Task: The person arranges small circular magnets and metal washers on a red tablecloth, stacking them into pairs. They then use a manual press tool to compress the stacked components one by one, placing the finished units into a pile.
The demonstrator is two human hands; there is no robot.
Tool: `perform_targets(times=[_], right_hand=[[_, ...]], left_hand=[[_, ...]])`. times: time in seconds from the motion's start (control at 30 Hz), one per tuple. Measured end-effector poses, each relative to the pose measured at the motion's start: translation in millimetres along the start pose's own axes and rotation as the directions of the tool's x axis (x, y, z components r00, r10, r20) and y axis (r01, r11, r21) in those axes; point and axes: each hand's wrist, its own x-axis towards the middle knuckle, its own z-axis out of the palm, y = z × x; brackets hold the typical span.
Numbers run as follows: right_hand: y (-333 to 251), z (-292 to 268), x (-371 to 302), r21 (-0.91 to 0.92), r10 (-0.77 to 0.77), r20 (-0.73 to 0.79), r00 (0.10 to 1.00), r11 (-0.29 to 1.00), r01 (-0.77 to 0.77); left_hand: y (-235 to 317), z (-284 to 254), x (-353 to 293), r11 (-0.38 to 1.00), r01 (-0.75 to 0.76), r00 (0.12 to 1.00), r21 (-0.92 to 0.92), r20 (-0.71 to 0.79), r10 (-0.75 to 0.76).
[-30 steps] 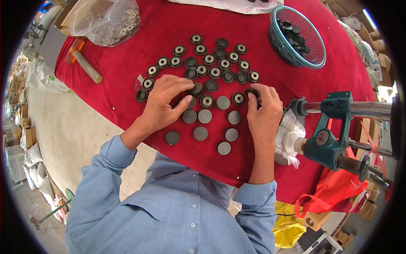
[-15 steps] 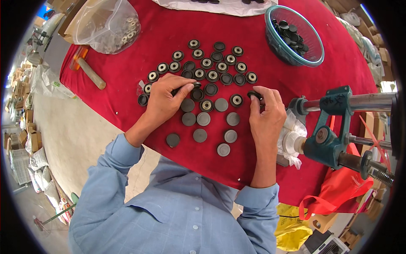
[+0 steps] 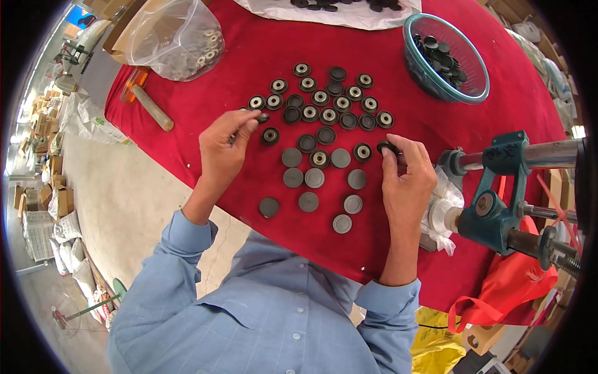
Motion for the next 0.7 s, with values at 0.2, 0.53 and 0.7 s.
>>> perform_targets(times=[0.2, 0.53, 0.7], right_hand=[[-2.2, 0.6, -1.0, 0.041, 0.030, 0.019, 0.999, 0.999, -0.031], [3.4, -5.0, 0.8, 0.107, 0.187, -0.023, 0.982, 0.977, -0.184], [4.2, 10.9, -6.0, -0.022, -0.170, -0.019, 0.985, 0.985, 0.169]], left_hand=[[-1.8, 7.7, -21.4, 0.953, -0.208, 0.976, 0.219, 0.116, 0.186], [7.8, -2.9, -32.0, 0.860, -0.352, 0.928, 0.370, 0.261, 0.267], [9.8, -5.0, -40.7, 0.832, -0.355, 0.924, 0.427, 0.297, 0.242]])
